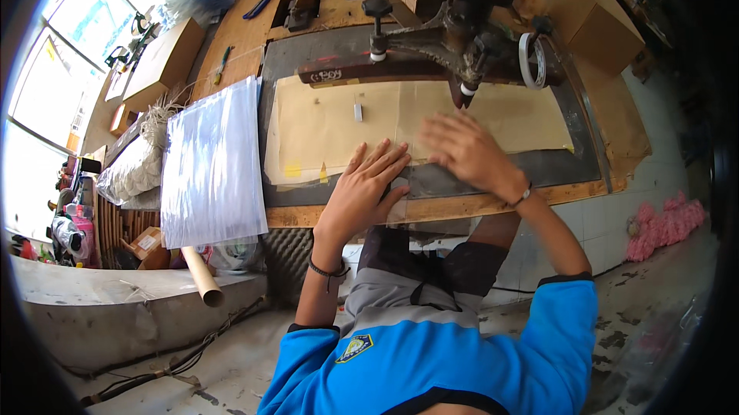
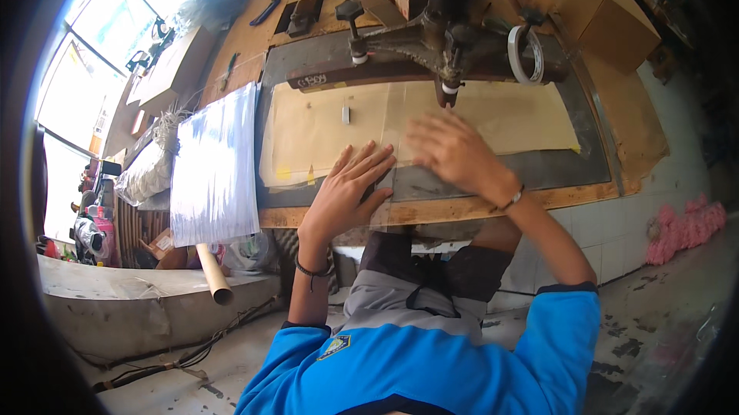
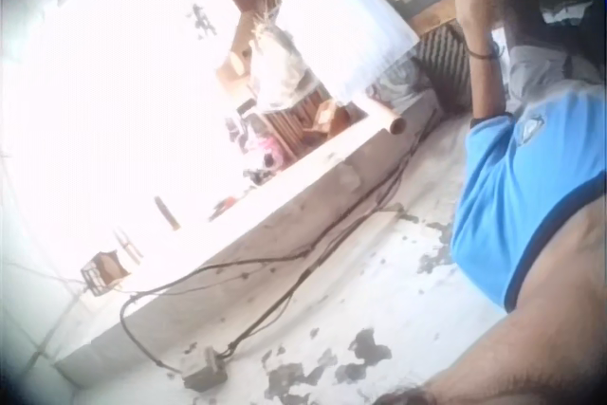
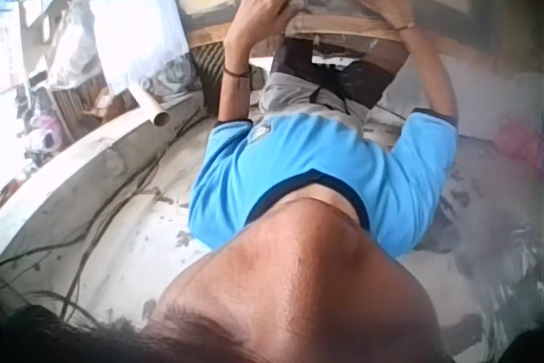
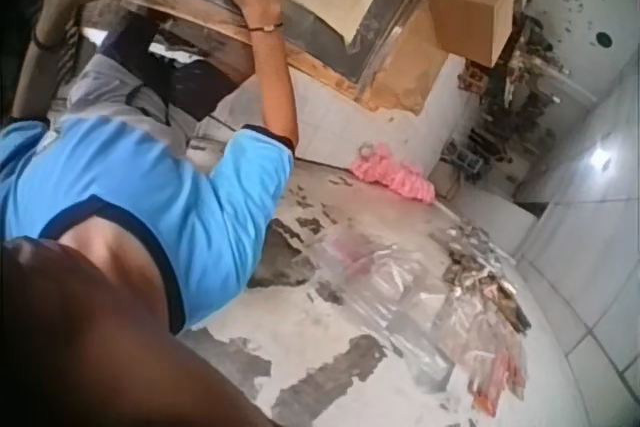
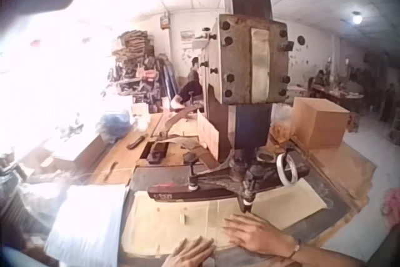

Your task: The person positions a translucent plastic sheet under a mechanical press, aligns a small component, and operates the press by hand to join them.

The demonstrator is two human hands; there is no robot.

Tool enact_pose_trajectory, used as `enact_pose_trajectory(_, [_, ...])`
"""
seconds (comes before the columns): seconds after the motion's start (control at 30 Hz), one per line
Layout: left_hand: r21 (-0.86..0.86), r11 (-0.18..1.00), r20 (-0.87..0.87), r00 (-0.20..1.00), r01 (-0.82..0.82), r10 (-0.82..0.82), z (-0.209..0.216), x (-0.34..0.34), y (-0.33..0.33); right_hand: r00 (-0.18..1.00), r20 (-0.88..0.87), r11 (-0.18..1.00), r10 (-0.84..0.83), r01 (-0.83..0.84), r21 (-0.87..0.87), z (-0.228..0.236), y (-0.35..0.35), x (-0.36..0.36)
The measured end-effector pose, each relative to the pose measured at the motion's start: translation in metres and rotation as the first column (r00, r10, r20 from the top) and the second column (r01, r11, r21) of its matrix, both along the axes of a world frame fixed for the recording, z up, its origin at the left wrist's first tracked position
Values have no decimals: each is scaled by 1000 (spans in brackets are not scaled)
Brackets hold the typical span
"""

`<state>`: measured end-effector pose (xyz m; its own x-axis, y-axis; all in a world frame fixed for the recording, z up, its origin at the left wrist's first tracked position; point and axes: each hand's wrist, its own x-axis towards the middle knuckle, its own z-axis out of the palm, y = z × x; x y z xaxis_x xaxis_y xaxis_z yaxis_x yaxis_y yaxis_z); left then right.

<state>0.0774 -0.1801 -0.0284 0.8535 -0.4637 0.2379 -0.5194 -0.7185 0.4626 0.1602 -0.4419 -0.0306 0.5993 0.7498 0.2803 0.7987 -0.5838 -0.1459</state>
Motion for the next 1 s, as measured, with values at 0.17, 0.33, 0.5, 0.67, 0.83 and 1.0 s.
enact_pose_trajectory(0.17, [41, 999, 30, 999, -28, 27, -3, 0, -2, 989, -135, 998, 53, -58, -32, 2, -1, -37])
enact_pose_trajectory(0.33, [69, 997, 46, 999, -28, 25, -5, 0, -3, 985, -173, 998, 6, -16, -56, 7, -24, -43])
enact_pose_trajectory(0.5, [71, 997, 52, 998, -36, 32, -5, -1, -3, 971, -211, 992, -113, 98, -78, 12, -56, -54])
enact_pose_trajectory(0.67, [142, 990, 67, 998, -17, 7, -7, -2, 1, 940, -187, 958, -285, 279, -59, 13, -103, -71])
enact_pose_trajectory(0.83, [166, 960, -68, 974, 226, -218, 12, -13, 10, 904, -173, 920, -392, 389, -56, 10, -136, -93])
enact_pose_trajectory(1.0, [147, 949, 58, 956, 278, -289, -3, -32, -14, 907, -178, 922, -382, 386, -10, 15, -140, -101])
